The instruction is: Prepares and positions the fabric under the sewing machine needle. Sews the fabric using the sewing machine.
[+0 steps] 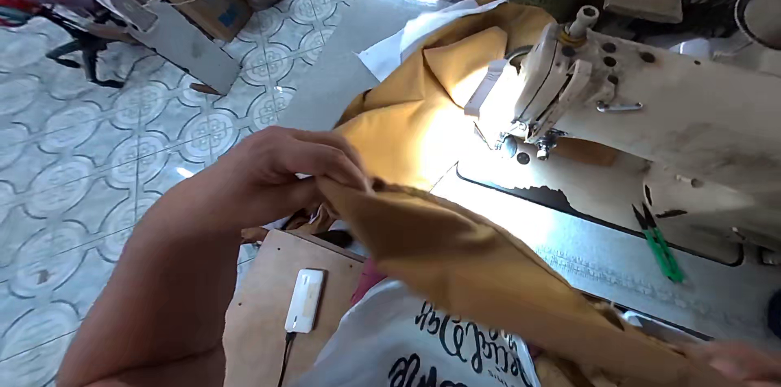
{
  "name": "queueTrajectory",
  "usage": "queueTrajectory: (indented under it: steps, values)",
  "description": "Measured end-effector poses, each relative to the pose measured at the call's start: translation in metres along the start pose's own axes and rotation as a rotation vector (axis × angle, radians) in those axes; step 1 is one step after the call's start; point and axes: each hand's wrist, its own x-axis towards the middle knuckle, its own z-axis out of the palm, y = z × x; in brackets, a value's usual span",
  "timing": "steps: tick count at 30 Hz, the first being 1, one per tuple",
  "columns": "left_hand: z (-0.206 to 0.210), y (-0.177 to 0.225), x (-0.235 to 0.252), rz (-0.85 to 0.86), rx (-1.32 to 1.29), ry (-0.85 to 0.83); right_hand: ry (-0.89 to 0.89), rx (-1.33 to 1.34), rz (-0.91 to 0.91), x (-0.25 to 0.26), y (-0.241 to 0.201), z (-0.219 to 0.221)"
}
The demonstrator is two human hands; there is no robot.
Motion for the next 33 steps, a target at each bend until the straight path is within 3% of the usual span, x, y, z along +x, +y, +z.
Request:
queueTrajectory:
  steps: [2,4,6,8,11,13,15,16,19,21,27,33]
  values:
    - [-0.004,-0.035,-0.018,0.033,-0.196,-0.143,0.057,-0.078,0.039,0.0,0.011,0.004]
    - [-0.007,-0.048,-0.018,-0.195,-0.246,-0.301,0.137,-0.175,0.09,0.005,0.032,0.007]
    - [-0.014,-0.05,-0.006,-0.513,-0.082,-0.374,0.201,-0.199,0.14,0.015,0.058,0.017]
    - [-0.022,-0.059,0.005,-0.582,0.191,-0.332,0.233,-0.159,0.148,0.029,0.078,0.034]
    - [-0.037,-0.05,0.007,-0.357,0.603,-0.013,0.243,-0.177,-0.006,0.043,0.085,0.058]
    - [-0.044,-0.048,-0.009,-0.16,0.825,0.209,0.16,-0.279,-0.168,0.039,0.088,0.067]
    - [-0.044,-0.059,-0.035,-0.031,1.004,0.284,0.036,-0.462,-0.243,0.022,0.1,0.078]
    - [-0.038,-0.066,-0.046,-0.047,1.032,0.243,-0.023,-0.547,-0.241,0.012,0.11,0.084]
    - [-0.007,-0.074,-0.059,-0.354,0.881,-0.088,-0.16,-0.723,-0.146,-0.013,0.135,0.1]
    - [0.018,-0.074,-0.052,-0.353,0.771,-0.184,-0.219,-0.768,-0.105,-0.02,0.139,0.103]
    - [0.124,-0.081,0.03,0.044,0.38,0.04,-0.234,-0.769,-0.084,-0.016,0.135,0.104]
    - [0.167,-0.126,0.065,0.07,0.317,0.178,-0.223,-0.811,-0.029,-0.007,0.132,0.106]
